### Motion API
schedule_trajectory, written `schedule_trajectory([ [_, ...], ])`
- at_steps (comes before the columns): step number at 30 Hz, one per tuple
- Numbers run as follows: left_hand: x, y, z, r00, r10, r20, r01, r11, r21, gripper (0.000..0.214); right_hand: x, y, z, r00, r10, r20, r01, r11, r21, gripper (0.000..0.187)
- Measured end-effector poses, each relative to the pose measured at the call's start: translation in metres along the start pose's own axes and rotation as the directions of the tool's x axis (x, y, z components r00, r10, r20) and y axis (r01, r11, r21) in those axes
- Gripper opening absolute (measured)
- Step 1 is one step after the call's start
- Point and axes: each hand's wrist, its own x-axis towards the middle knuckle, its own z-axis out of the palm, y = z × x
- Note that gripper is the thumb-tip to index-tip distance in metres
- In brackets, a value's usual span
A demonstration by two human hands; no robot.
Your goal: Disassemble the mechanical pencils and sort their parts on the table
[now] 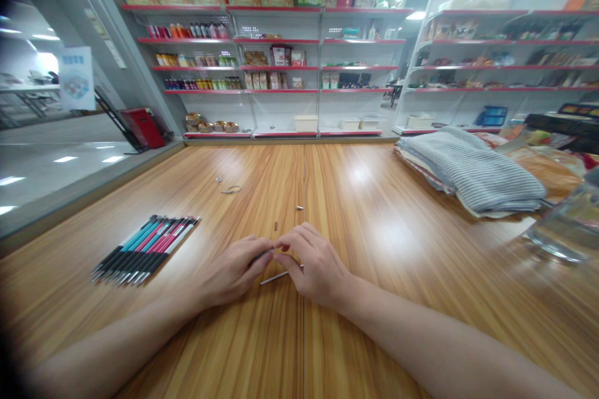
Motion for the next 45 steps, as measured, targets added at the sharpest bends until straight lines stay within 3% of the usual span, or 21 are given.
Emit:
schedule_trajectory([
  [3, 0.000, -0.003, 0.001, 0.996, -0.083, -0.028, 0.082, 0.996, -0.030, 0.024, -0.002, 0.001, 0.000, 0.989, 0.031, 0.142, -0.018, 0.995, -0.096, 0.010],
  [6, -0.001, -0.007, 0.004, 0.986, -0.157, -0.056, 0.154, 0.987, -0.050, 0.024, -0.004, 0.001, 0.003, 0.940, -0.001, 0.340, 0.067, 0.981, -0.183, 0.009],
  [9, -0.002, -0.010, 0.006, 0.984, -0.172, -0.054, 0.169, 0.984, -0.054, 0.024, -0.006, 0.001, 0.007, 0.913, 0.007, 0.408, 0.110, 0.958, -0.264, 0.007],
  [15, -0.002, -0.012, 0.006, 0.980, -0.196, -0.016, 0.195, 0.980, -0.042, 0.025, -0.004, 0.003, 0.008, 0.920, 0.115, 0.374, 0.028, 0.934, -0.357, 0.009],
  [21, -0.001, -0.012, 0.005, 0.982, -0.187, -0.003, 0.186, 0.981, -0.046, 0.025, -0.005, 0.002, 0.008, 0.915, 0.131, 0.382, 0.032, 0.919, -0.392, 0.008],
  [29, -0.002, -0.011, 0.003, 0.989, -0.145, 0.040, 0.146, 0.989, -0.028, 0.024, -0.009, 0.014, 0.010, 0.982, 0.174, 0.079, -0.142, 0.940, -0.310, 0.014],
  [34, -0.002, -0.010, 0.001, 0.992, -0.109, 0.066, 0.108, 0.994, 0.021, 0.024, -0.005, 0.009, 0.008, 0.984, 0.143, 0.110, -0.097, 0.933, -0.346, 0.012],
  [45, -0.001, -0.010, 0.001, 0.994, -0.090, 0.060, 0.085, 0.994, 0.074, 0.026, -0.007, 0.009, 0.009, 0.983, 0.169, 0.071, -0.128, 0.910, -0.394, 0.015],
])
